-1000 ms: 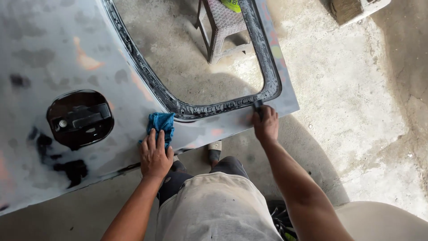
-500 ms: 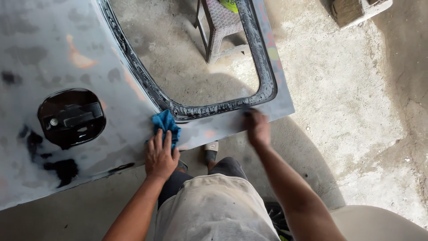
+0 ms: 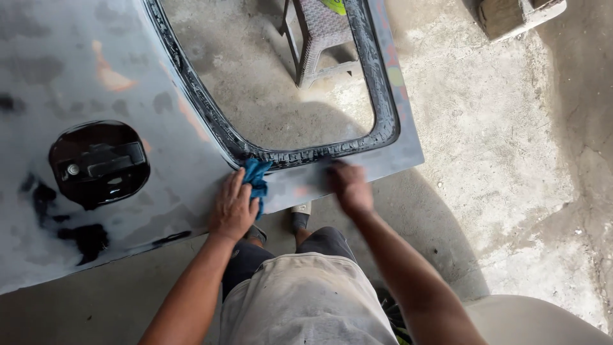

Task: The person scrubs a silver car door with a small black sponge and wipes the surface with a blue cloth. They work around the fuel cap and along the window frame, repeatedly scrubbing and wiping the same areas.

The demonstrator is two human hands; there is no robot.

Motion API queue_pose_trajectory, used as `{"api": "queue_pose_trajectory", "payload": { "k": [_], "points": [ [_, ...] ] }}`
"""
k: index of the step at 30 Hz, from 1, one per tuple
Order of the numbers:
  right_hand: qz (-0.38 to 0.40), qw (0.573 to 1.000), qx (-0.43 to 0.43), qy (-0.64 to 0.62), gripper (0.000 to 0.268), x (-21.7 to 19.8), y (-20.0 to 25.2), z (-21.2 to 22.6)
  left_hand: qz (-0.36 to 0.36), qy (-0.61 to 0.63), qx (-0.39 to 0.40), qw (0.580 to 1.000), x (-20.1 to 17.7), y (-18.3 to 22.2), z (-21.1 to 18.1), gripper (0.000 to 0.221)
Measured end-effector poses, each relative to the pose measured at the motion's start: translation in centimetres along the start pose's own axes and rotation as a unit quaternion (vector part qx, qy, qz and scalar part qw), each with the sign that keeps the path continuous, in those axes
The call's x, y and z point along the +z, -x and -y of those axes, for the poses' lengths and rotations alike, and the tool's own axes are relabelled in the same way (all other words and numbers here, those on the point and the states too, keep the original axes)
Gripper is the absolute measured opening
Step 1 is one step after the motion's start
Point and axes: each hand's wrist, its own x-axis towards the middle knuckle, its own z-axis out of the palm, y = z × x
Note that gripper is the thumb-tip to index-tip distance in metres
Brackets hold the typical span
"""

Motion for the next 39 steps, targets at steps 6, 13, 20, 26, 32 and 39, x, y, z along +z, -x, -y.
{"api": "queue_pose_trajectory", "payload": {
  "k": [6, 13, 20, 26, 32, 39],
  "points": [
    [-0.169, 0.94, 0.286, 0.079, 0.025, -2.0, 0.7, -6.0, -0.091, -0.035, -0.012, 0.995, 0.4, 2.0, 0.9, 0.045],
    [0.073, 0.994, -0.055, -0.054, 0.038, -0.2, -0.9, 8.8, -0.083, -0.023, -0.033, 0.996, -0.5, 1.5, 0.0, 0.061],
    [-0.01, 0.964, 0.265, -0.003, 0.03, -4.1, -0.8, -3.2, -0.051, -0.042, -0.041, 0.997, -1.1, 1.4, -0.8, 0.065],
    [-0.023, 0.973, 0.228, 0.042, 0.031, 0.6, -0.3, 0.3, -0.026, -0.05, -0.043, 0.997, -0.4, 1.3, -0.4, 0.068],
    [0.173, 0.985, -0.014, 0.008, 0.04, 1.1, -1.5, 10.1, 0.0, -0.041, -0.041, 0.998, -0.6, 1.2, 0.0, 0.073],
    [-0.054, 0.937, 0.332, 0.088, 0.032, -2.5, 0.3, -1.6, 0.0, -0.021, -0.023, 1.0, -1.2, 1.3, 0.3, 0.077]
  ]
}}
